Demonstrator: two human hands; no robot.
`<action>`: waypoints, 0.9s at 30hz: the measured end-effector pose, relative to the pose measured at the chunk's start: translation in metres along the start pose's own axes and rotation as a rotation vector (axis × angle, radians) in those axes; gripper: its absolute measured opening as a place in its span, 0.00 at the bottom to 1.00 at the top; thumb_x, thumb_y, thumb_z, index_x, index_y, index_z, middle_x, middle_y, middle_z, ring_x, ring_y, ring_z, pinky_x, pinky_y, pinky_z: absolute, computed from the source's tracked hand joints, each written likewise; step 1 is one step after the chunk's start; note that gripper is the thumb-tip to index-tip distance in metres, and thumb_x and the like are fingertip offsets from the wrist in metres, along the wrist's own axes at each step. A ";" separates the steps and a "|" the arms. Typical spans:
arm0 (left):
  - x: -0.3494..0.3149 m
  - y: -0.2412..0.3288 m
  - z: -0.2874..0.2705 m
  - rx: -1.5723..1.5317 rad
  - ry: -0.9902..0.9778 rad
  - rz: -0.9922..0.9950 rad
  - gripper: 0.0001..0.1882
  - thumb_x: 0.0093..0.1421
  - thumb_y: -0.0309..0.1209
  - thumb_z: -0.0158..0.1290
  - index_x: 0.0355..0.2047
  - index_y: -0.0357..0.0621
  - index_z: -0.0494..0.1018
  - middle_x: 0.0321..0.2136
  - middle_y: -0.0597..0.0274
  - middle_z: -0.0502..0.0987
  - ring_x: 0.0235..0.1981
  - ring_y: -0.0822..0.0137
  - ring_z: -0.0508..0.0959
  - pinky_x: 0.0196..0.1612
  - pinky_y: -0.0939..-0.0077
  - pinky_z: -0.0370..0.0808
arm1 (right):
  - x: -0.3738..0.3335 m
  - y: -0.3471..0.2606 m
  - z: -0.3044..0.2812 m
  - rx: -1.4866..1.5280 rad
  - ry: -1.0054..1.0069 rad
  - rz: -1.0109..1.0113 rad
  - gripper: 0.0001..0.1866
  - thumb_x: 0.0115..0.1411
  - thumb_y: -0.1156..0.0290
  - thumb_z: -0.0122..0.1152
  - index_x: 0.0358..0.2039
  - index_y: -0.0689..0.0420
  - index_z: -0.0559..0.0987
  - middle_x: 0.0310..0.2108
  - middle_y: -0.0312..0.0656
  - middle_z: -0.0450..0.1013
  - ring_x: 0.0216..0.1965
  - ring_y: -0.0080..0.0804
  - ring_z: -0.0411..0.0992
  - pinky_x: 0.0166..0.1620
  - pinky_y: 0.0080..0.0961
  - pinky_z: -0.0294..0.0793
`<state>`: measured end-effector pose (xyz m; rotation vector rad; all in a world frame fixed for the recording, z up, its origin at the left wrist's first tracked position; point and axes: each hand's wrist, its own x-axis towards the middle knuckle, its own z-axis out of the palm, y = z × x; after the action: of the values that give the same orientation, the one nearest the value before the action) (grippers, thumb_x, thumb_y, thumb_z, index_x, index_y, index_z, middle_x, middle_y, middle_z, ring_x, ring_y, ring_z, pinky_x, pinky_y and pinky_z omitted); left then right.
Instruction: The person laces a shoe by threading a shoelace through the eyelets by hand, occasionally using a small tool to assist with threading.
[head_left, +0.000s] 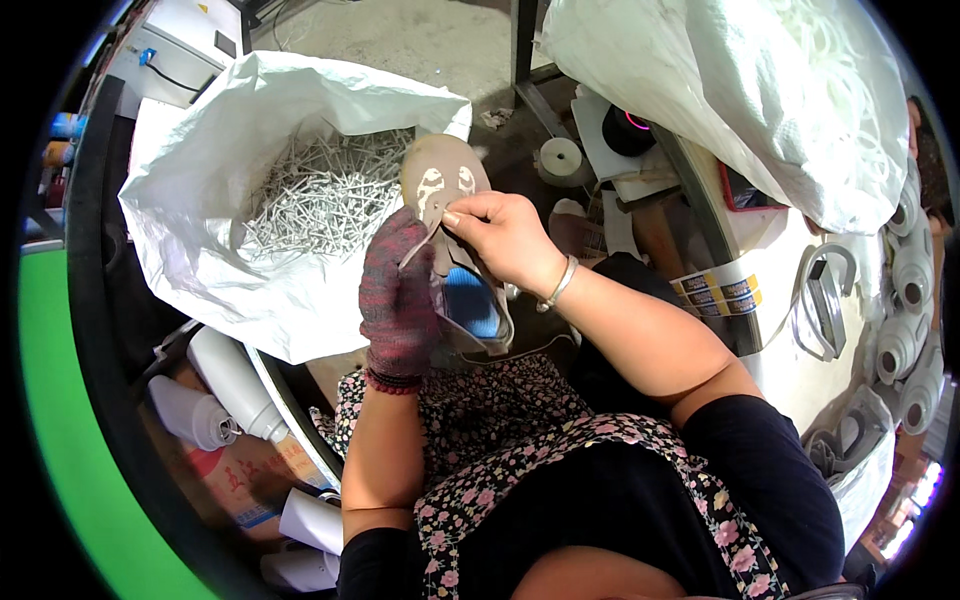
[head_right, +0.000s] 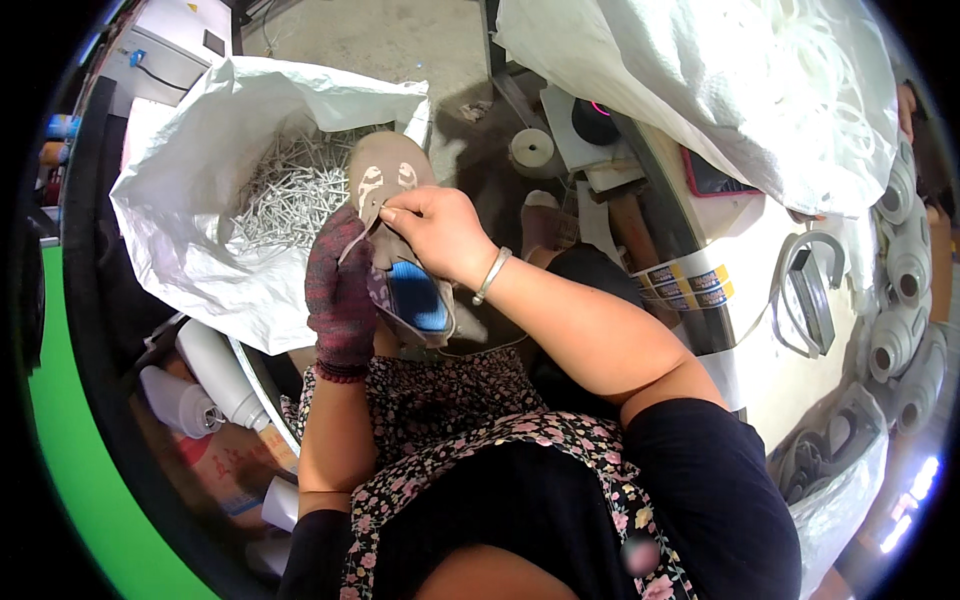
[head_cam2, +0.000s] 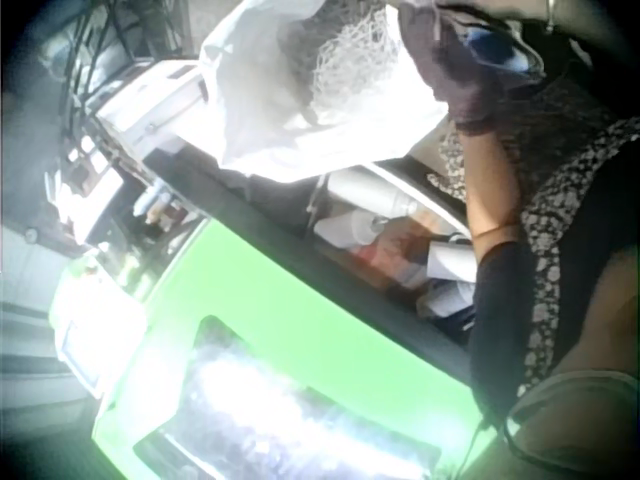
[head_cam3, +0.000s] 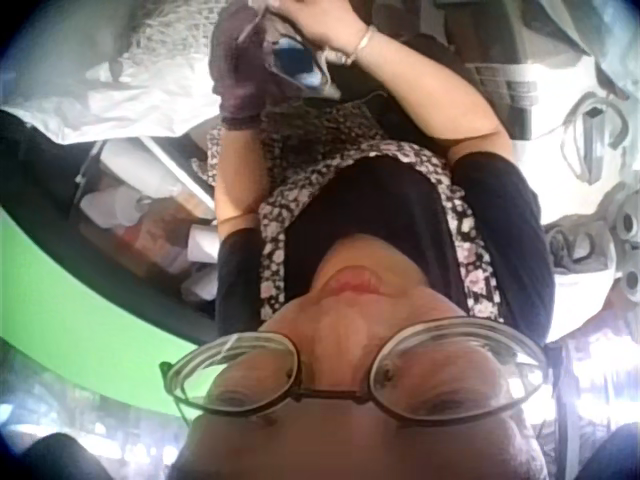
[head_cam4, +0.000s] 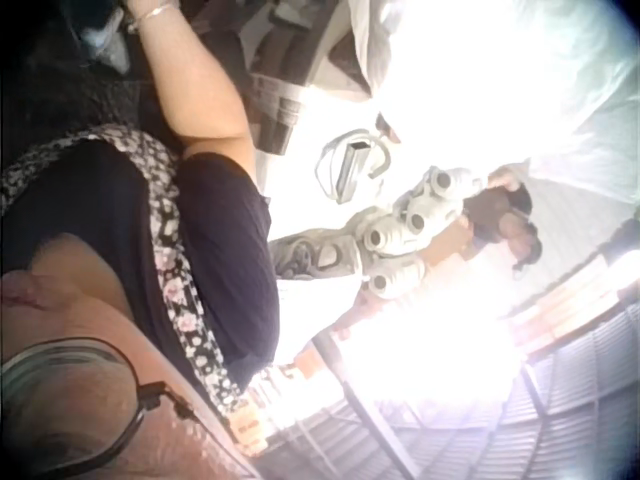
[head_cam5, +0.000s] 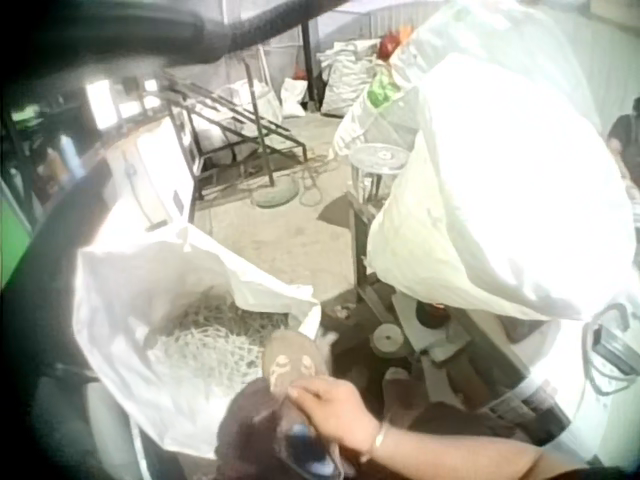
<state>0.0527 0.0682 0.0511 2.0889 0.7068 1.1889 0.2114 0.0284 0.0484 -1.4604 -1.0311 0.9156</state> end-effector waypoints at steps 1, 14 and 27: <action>0.001 0.002 0.000 -0.028 -0.026 -0.004 0.15 0.57 0.16 0.52 0.45 0.40 0.72 0.49 0.49 0.73 0.52 0.54 0.73 0.55 0.65 0.69 | -0.001 0.000 0.001 0.033 -0.002 0.051 0.09 0.56 0.69 0.61 0.34 0.62 0.81 0.28 0.47 0.76 0.31 0.36 0.75 0.38 0.27 0.72; 0.009 0.018 -0.004 -0.061 -0.255 -0.157 0.15 0.60 0.20 0.51 0.49 0.36 0.69 0.52 0.44 0.71 0.51 0.54 0.75 0.53 0.66 0.71 | 0.002 -0.014 -0.012 -0.042 0.005 0.068 0.07 0.51 0.74 0.63 0.22 0.65 0.78 0.20 0.38 0.74 0.24 0.22 0.71 0.31 0.20 0.72; 0.005 0.009 -0.003 0.271 -0.352 0.090 0.14 0.55 0.22 0.51 0.43 0.42 0.72 0.45 0.56 0.76 0.41 0.56 0.78 0.42 0.71 0.77 | 0.014 -0.017 -0.022 0.006 -0.228 0.199 0.06 0.63 0.72 0.56 0.34 0.61 0.77 0.22 0.32 0.70 0.20 0.15 0.67 0.22 0.16 0.66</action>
<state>0.0529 0.0664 0.0615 2.4941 0.6389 0.7703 0.2350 0.0351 0.0677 -1.4968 -1.0586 1.2495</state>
